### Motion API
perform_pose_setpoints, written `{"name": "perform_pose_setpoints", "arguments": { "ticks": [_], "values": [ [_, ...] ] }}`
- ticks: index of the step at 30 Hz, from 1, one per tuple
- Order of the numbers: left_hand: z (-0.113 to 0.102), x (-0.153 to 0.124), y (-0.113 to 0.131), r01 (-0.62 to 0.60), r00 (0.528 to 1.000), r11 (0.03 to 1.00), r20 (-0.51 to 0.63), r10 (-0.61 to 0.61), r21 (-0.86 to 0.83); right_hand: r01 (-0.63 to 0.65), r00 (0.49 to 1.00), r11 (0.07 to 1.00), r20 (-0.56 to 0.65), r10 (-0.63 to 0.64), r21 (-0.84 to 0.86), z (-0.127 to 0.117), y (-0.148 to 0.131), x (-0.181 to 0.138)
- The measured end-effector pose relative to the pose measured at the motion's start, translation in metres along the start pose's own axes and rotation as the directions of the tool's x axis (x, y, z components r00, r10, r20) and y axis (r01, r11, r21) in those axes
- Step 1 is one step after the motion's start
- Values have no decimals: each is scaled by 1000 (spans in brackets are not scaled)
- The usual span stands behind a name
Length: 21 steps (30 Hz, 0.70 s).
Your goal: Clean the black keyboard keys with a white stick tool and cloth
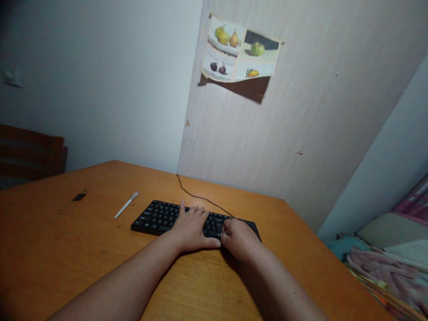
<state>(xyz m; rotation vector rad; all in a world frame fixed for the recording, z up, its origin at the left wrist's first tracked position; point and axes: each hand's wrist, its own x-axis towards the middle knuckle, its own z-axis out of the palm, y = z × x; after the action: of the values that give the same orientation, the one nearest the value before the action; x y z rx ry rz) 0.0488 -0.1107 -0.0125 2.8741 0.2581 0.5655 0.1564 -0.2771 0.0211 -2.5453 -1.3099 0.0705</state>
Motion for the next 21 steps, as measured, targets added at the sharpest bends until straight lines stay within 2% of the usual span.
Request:
{"name": "perform_pose_setpoints", "arguments": {
  "ticks": [5,10,13,16,21],
  "values": [
    [-12,2,2,45,999,999,21,-45,-11,56,997,996,53,-60,69,-2,6,-16],
    [-42,7,-11,100,994,995,-31,-101,-21,11,1000,989,2,-11,150,-7,10,-10],
    [-57,1,-38,128,990,992,-60,-128,-11,-40,997,989,-60,49,143,-8,6,4],
    [-66,-12,-74,215,975,976,-44,-217,-37,-56,992,991,-106,69,120,-3,0,18],
    [-67,-35,-125,300,947,945,-80,-312,-127,-37,995,994,-89,46,100,7,-9,24]
  ]
}}
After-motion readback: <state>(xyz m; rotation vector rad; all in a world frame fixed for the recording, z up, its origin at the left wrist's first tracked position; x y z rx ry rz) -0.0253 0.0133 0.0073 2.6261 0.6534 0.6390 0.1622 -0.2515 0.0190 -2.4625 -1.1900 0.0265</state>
